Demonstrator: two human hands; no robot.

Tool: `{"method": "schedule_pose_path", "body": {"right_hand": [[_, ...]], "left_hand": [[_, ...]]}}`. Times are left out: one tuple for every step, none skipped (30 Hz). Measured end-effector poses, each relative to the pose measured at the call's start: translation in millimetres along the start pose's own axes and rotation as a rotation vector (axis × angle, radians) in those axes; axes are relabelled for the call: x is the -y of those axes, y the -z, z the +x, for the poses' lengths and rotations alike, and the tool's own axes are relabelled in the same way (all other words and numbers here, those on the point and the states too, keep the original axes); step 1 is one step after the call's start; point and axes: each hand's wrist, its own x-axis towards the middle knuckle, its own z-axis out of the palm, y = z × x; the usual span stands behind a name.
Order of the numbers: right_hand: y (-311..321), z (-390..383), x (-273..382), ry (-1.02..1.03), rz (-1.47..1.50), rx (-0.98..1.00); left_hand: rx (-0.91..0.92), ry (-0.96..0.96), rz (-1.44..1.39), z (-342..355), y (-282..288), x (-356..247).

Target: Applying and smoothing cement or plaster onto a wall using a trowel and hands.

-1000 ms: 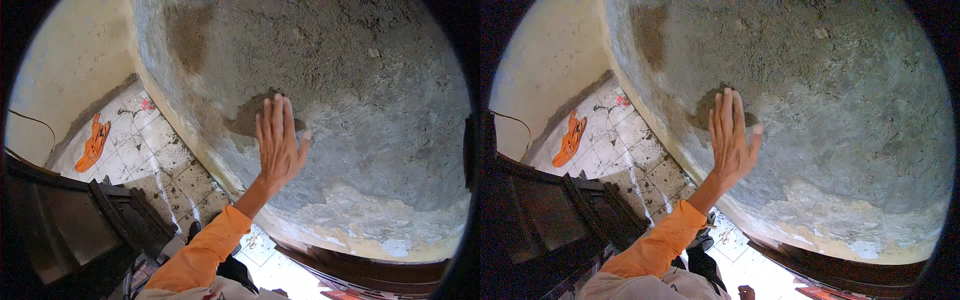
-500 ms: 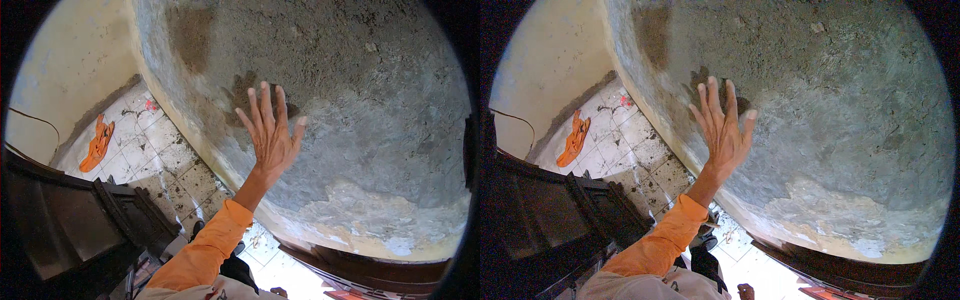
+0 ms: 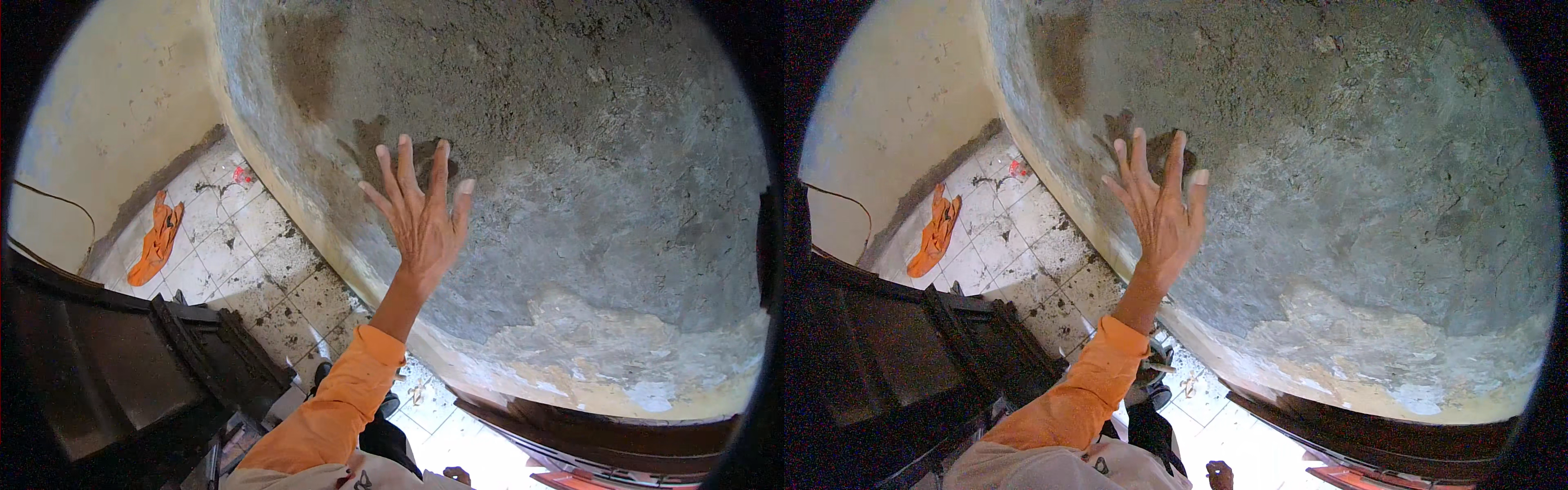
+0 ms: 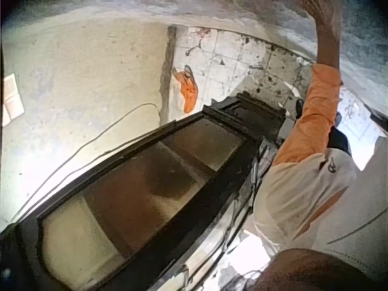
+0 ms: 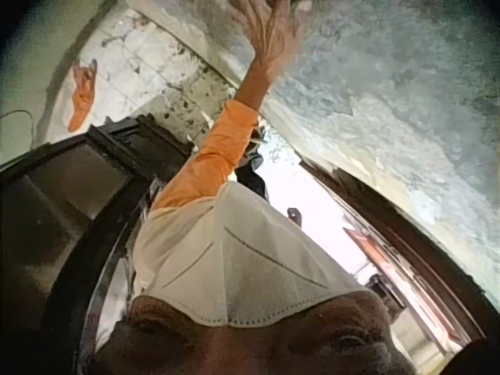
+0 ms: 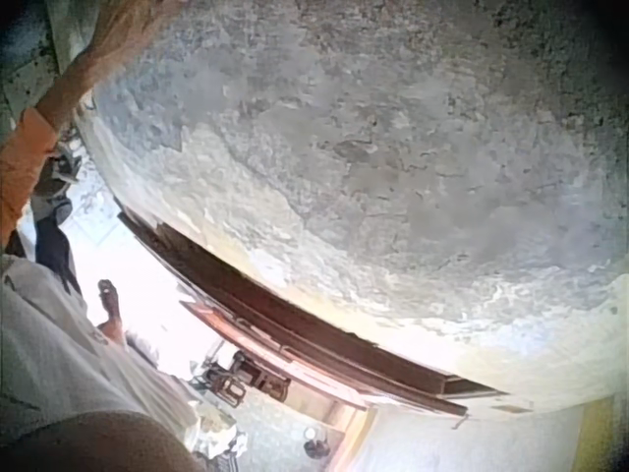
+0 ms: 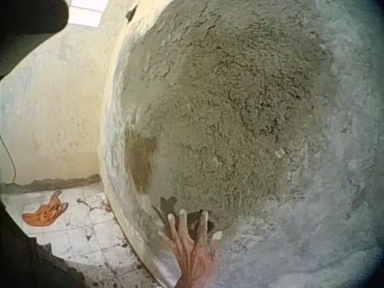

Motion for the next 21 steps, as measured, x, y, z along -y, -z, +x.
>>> {"method": "schedule_pose_path", "body": {"right_hand": [[-4, 5, 3, -0.152, 0.044, -0.036], [-5, 6, 3, -0.306, 0.083, -0.078], [-9, 5, 3, -0.309, 0.084, -0.075], [-13, 5, 2, -0.217, 0.050, -0.072], [-17, 7, 2, -0.120, 0.016, -0.068], [-12, 8, -3, -0.113, 0.009, -0.081], [-8, 9, -9, 0.122, -0.078, -0.109], [-12, 10, -11, 0.348, -0.156, -0.120], [-9, 12, -10, 0.348, -0.155, -0.119], [-1, 16, -7, 0.002, -0.023, -0.112], [2, 18, -5, -0.345, 0.111, -0.101], [-1, 17, -4, -0.347, 0.112, -0.102], [-5, 15, -5, -0.144, -0.033, -0.093], [-9, 14, -4, 0.059, -0.176, -0.080], [-11, 15, -3, 0.055, -0.172, -0.074], [-11, 18, -1, 0.069, -0.235, -0.035], [-13, 20, 0, 0.086, -0.298, 0.006], [1, 20, -9, 0.089, -0.310, -0.020], [11, 19, -20, 0.137, -0.379, -0.071], [7, 20, -26, 0.180, -0.433, -0.095], [6, 19, -32, 0.177, -0.428, -0.089]], "left_hand": [[0.002, -0.004, 0.009, 0, 1, 0], [-0.003, -0.029, -0.015, -1, 1, -5], [-0.007, -0.053, -0.037, -2, 1, -6], [-0.005, -0.054, -0.032, -5, 4, -5], [0.017, -0.067, 0.002, -8, 7, -4], [0.037, -0.073, 0.016, -9, 7, -8], [0.031, -0.069, 0.001, -8, 5, -12], [0.027, -0.081, 0.005, -10, 4, -10], [0.023, -0.093, 0.007, -11, 3, -8], [0.024, -0.092, 0.006, -11, 2, -5], [0.022, -0.083, 0.025, -8, 1, -1], [0.021, -0.073, 0.043, -6, 1, 3], [0.024, -0.074, 0.043, -7, 0, 5], [0.032, -0.062, 0.048, -8, 0, 8], [0.040, -0.052, 0.056, -9, 1, 11], [0.044, -0.055, 0.066, -9, 2, 15], [0.039, -0.008, 0.059, -7, 5, 20], [0.027, 0.049, 0.011, -3, 1, 13], [0.024, 0.055, -0.013, -2, -2, 3], [0.012, -0.007, -0.013, -6, -2, -3], [0.000, -0.067, -0.013, -8, -1, -5]]}}
